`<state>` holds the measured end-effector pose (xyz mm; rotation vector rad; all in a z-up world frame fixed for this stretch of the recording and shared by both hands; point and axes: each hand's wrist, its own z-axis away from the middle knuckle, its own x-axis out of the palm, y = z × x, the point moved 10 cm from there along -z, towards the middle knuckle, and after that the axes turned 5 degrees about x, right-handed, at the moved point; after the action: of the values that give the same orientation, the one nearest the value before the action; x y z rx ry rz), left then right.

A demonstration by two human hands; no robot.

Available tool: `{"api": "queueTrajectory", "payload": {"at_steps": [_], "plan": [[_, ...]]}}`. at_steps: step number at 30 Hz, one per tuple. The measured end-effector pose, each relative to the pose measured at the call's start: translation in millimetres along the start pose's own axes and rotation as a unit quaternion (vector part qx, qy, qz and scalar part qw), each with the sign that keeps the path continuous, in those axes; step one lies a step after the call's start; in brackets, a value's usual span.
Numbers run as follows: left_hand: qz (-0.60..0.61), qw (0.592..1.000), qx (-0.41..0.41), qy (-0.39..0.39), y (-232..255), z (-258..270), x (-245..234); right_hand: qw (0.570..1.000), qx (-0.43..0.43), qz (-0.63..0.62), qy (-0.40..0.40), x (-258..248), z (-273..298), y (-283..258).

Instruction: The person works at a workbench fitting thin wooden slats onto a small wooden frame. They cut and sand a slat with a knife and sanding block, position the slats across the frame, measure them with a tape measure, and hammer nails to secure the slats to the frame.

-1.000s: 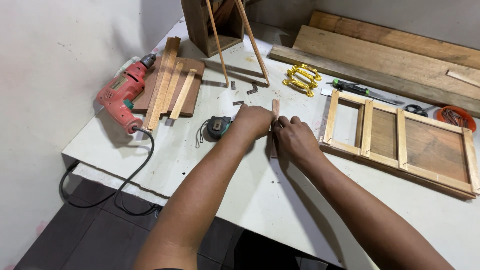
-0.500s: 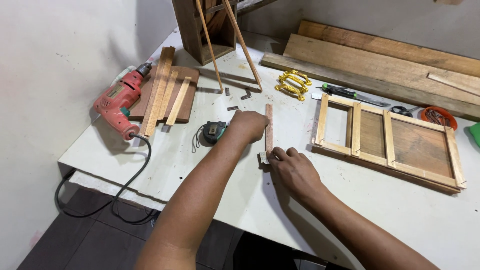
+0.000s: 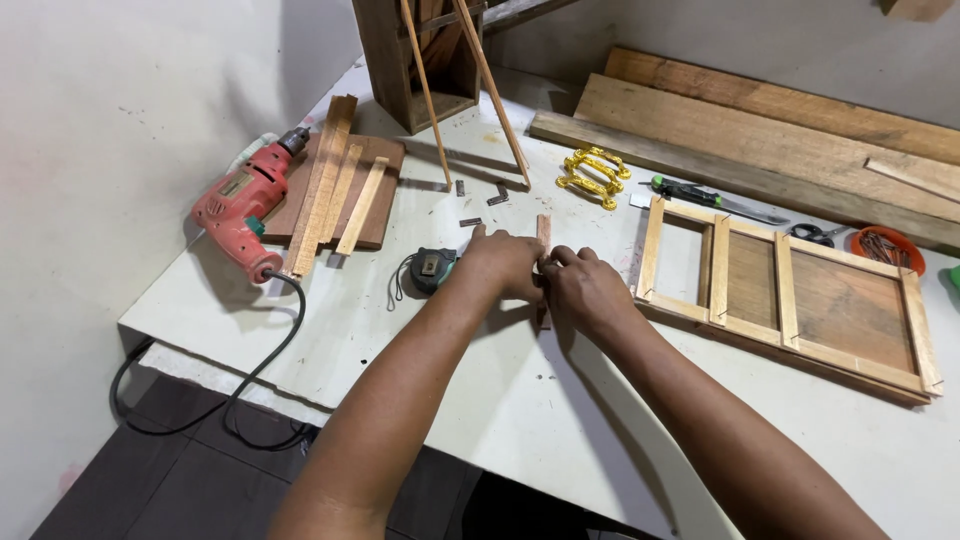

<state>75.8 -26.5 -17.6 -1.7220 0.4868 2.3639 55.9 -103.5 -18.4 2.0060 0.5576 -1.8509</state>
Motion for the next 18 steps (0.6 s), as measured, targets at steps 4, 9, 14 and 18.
{"api": "queueTrajectory", "payload": {"at_steps": [4,9,14,18], "plan": [[-0.015,1.000,0.005,0.004,0.0,-10.5,20.3,1.000,0.005,0.016,-0.008,-0.2,17.9,-6.1],[0.009,0.997,-0.073,-0.023,-9.5,0.8,22.3,1.000,0.013,-0.005,-0.014,-8.4,38.4,-12.6],[-0.008,0.997,-0.074,-0.026,-16.5,-11.8,30.7,0.999,0.031,0.000,-0.039,-6.7,19.3,-9.6],[-0.016,0.997,-0.063,-0.028,-18.0,-14.3,24.9,0.998,0.047,0.014,-0.043,13.7,-19.4,14.1]]}}
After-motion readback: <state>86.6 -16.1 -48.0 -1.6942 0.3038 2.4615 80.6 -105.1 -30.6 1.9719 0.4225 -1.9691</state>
